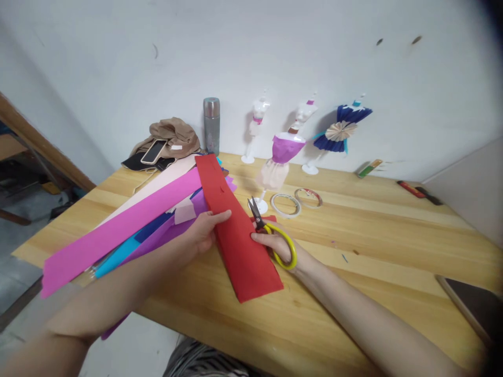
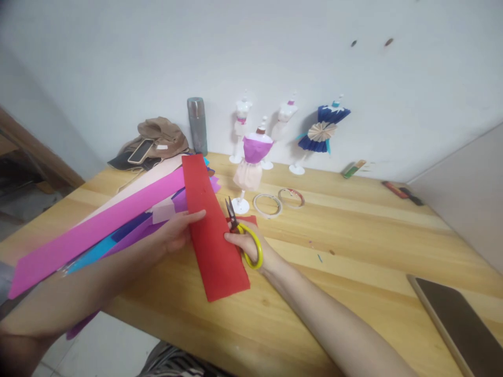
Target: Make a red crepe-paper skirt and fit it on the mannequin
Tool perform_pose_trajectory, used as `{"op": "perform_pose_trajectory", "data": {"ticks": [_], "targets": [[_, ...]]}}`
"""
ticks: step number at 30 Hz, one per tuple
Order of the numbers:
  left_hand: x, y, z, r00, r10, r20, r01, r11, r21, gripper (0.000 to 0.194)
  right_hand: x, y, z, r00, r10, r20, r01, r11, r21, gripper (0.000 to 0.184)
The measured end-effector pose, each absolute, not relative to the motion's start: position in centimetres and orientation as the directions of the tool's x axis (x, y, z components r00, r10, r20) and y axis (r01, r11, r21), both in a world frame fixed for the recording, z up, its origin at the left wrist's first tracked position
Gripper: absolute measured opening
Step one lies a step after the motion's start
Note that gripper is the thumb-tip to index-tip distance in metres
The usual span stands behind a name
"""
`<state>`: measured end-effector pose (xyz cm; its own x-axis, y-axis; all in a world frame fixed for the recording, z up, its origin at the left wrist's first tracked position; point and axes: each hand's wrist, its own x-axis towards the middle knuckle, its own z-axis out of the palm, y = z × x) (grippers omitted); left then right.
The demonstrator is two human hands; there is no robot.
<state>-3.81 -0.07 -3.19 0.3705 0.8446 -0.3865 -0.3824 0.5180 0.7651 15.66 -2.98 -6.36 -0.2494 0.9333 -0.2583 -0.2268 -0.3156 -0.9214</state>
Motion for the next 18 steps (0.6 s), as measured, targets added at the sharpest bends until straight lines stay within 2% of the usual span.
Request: {"op": "perform_pose_trajectory", "data": {"ticks": [7,13,18], "targets": [[-3.3,0.2,-3.7,0.309,0.855,-0.417,-0.355,0.510,0.783,0.032,15.7,-2.9,-6.1,-0.205,0.937,-0.284,-0.187,-0.322,-0.928,0.031],[-2.9,-0.6,-3.2,0.347,0.858,-0.379,-0.323,0.489,0.810,0.036,15.6,-3.0,-5.4,-0.177,0.945,-0.275,-0.184,-0.306,-0.934,0.030],[-2.6,-1.3,-4.3,0.373,0.820,-0.435,-0.326,0.554,0.766,0.038,15.6,-2.7,-5.6,-0.129,0.956,-0.265,-0.164,-0.284,-0.945,0.034]]}}
